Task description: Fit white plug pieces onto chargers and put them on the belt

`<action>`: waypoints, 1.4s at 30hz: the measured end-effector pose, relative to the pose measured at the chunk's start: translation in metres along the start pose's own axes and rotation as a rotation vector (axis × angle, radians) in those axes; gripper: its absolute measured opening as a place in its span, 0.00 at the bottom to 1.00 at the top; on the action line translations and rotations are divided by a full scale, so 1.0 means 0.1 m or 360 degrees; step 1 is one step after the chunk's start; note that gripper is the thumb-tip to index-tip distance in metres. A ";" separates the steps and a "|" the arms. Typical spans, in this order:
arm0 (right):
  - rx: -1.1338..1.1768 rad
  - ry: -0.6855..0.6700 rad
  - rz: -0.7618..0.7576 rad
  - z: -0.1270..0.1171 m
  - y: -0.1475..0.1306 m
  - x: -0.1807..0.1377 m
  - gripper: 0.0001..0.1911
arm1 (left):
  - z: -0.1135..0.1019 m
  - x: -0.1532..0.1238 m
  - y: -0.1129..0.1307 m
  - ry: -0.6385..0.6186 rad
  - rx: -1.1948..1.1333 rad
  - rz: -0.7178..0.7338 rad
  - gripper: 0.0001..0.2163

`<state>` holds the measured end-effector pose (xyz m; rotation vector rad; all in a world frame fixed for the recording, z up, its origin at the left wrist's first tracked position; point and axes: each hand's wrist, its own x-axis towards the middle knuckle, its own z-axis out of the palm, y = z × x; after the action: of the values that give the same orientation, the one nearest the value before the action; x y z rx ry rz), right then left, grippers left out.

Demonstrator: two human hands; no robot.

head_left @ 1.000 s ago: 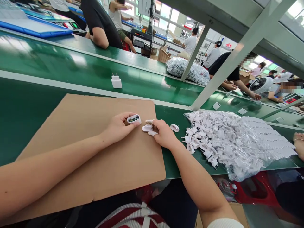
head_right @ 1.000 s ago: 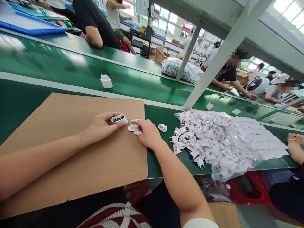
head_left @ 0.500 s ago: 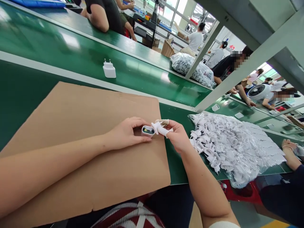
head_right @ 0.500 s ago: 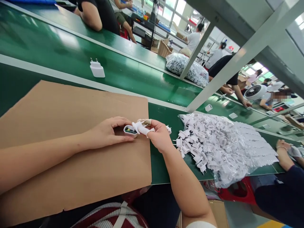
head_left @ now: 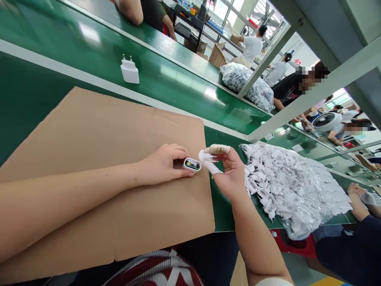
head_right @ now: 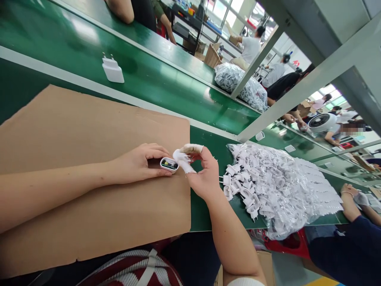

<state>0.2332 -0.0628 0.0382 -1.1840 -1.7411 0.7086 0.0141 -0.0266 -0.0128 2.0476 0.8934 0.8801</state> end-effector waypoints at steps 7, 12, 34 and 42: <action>-0.0507 -0.0194 -0.0439 0.08 0.04 -0.03 0.08 | 0.01 0.00 -0.03 -0.0021 -0.0048 0.0044 0.14; -0.0645 -0.0104 -0.0520 0.13 0.06 -0.04 0.11 | -0.01 0.01 0.00 -0.0042 -0.0061 0.0033 0.14; -0.0341 -0.0073 -0.0139 0.24 0.20 0.00 0.13 | 0.09 -0.04 0.08 0.0120 -0.0112 -0.0185 0.17; -0.0503 -0.0107 -0.0048 0.16 0.28 -0.01 0.23 | -0.25 0.64 -0.25 0.0407 0.0177 -0.0676 0.22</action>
<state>0.2307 -0.0526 0.0078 -1.3535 -1.9746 0.4694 0.0203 0.0455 -0.0015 1.7571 1.4809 0.8774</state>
